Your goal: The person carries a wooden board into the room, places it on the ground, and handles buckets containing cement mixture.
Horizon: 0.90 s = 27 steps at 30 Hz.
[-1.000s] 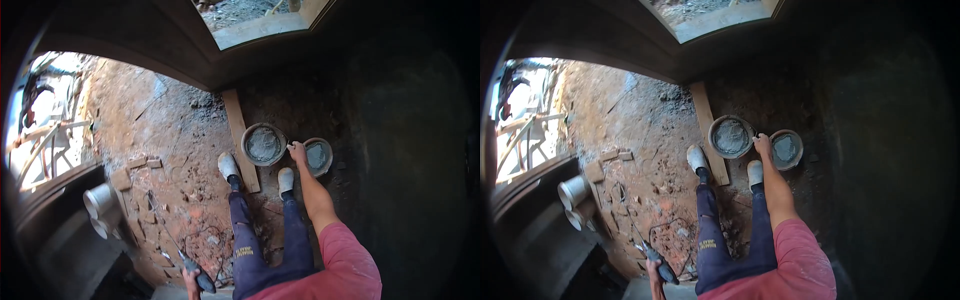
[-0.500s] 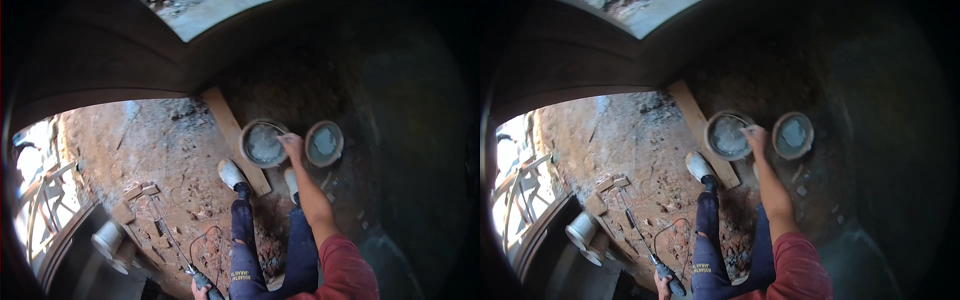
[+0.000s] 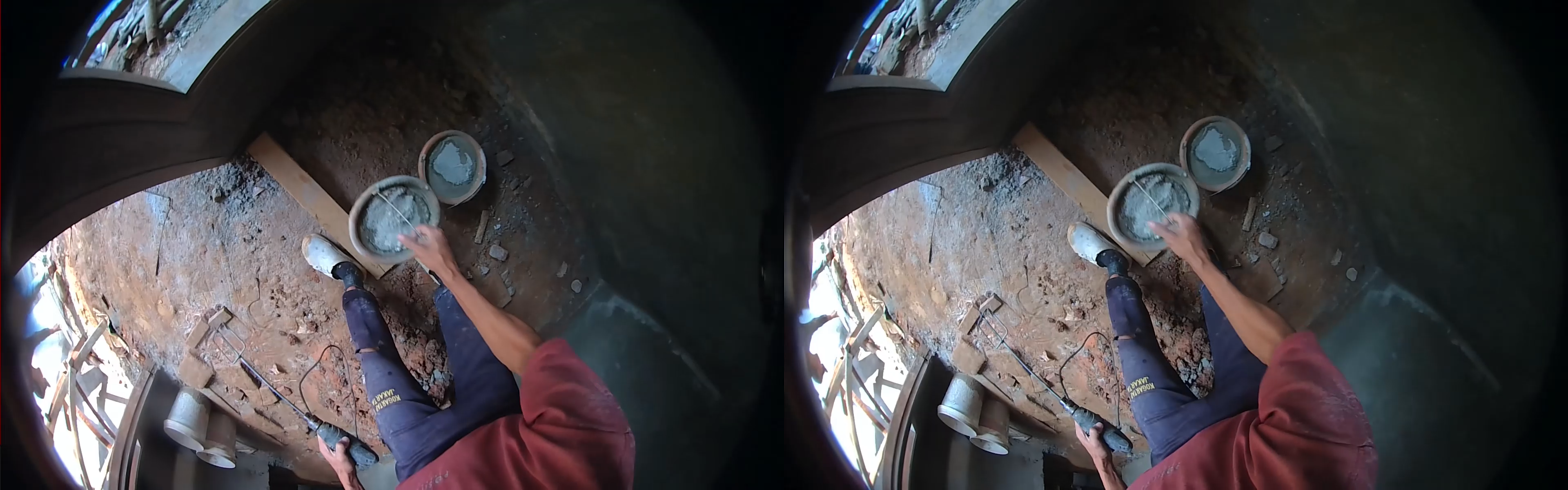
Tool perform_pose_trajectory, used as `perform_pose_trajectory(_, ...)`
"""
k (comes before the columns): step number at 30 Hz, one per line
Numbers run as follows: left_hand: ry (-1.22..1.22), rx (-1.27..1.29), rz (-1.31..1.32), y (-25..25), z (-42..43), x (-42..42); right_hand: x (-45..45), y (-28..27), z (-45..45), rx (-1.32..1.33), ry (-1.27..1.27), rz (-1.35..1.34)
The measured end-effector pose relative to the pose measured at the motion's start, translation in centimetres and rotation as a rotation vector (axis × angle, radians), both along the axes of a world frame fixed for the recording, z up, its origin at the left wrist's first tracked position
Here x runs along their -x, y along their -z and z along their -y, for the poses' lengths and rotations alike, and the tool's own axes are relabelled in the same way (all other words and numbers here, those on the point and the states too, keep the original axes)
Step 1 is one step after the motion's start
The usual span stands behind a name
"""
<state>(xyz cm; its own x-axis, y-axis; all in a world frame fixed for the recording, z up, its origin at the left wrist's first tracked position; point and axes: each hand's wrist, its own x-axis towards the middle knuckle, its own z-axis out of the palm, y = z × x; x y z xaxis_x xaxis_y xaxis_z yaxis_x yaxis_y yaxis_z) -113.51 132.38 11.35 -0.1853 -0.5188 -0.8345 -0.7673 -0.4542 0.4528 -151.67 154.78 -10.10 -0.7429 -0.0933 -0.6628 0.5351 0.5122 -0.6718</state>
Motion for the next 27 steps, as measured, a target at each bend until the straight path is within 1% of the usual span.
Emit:
perform_pose_trajectory(1, 0.012, 0.006, -0.011, 0.3, -0.3, -0.4, -0.7, -1.2, -1.7, -0.016, -0.016, -0.036)
perform_pose_trajectory(3, 0.014, 0.022, -0.017, 0.4, -1.0, -0.3, -1.9, -4.8, -4.5, -0.023, 0.058, -0.027)
perform_pose_trajectory(5, 0.015, 0.041, -0.023, 0.2, -1.7, -0.1, -3.3, -7.1, -7.7, -0.094, 0.090, -0.115)
perform_pose_trajectory(7, -0.030, 0.028, -0.018, 0.1, -2.6, 0.3, -3.8, -10.0, -10.3, -0.090, 0.194, -0.062)
perform_pose_trajectory(10, -0.051, 0.046, -0.017, 0.4, -3.8, 0.3, -4.9, -11.2, -14.5, -0.146, 0.260, -0.015)
perform_pose_trajectory(12, -0.022, 0.063, -0.009, 0.3, -4.6, 0.8, -5.6, -10.9, -17.2, -0.157, 0.291, 0.032)
perform_pose_trajectory(14, 0.006, 0.078, -0.001, 0.6, -5.3, 0.8, -6.1, -9.2, -19.4, -0.170, 0.320, 0.079)
perform_pose_trajectory(16, 0.012, 0.083, 0.028, 1.3, -5.6, 0.1, -6.8, -6.5, -21.4, -0.256, 0.322, -0.028)
perform_pose_trajectory(17, 0.013, 0.085, 0.028, 1.5, -5.8, -0.2, -6.8, -4.9, -22.7, -0.258, 0.395, 0.022)
perform_pose_trajectory(20, 0.036, 0.079, 0.015, 2.1, -6.3, -0.3, -6.2, 0.0, -25.9, -0.299, 0.444, 0.086)
perform_pose_trajectory(21, 0.042, 0.070, 0.034, 1.9, -6.4, -0.2, -5.6, 1.1, -26.8, -0.368, 0.390, 0.062)
perform_pose_trajectory(24, 0.041, 0.068, 0.066, 2.5, -6.7, 0.0, -4.5, 5.3, -29.0, -0.323, 0.426, 0.063)
perform_pose_trajectory(25, 0.036, 0.066, 0.089, 2.2, -6.8, -0.3, -5.4, 8.3, -30.4, -0.413, 0.429, 0.034)
perform_pose_trajectory(26, 0.006, 0.092, 0.102, 2.2, -7.0, 0.2, -4.5, 7.8, -30.4, -0.341, 0.370, 0.128)
perform_pose_trajectory(27, 0.004, 0.078, 0.120, 2.2, -7.2, 0.7, -4.0, 9.0, -30.2, -0.354, 0.390, 0.132)
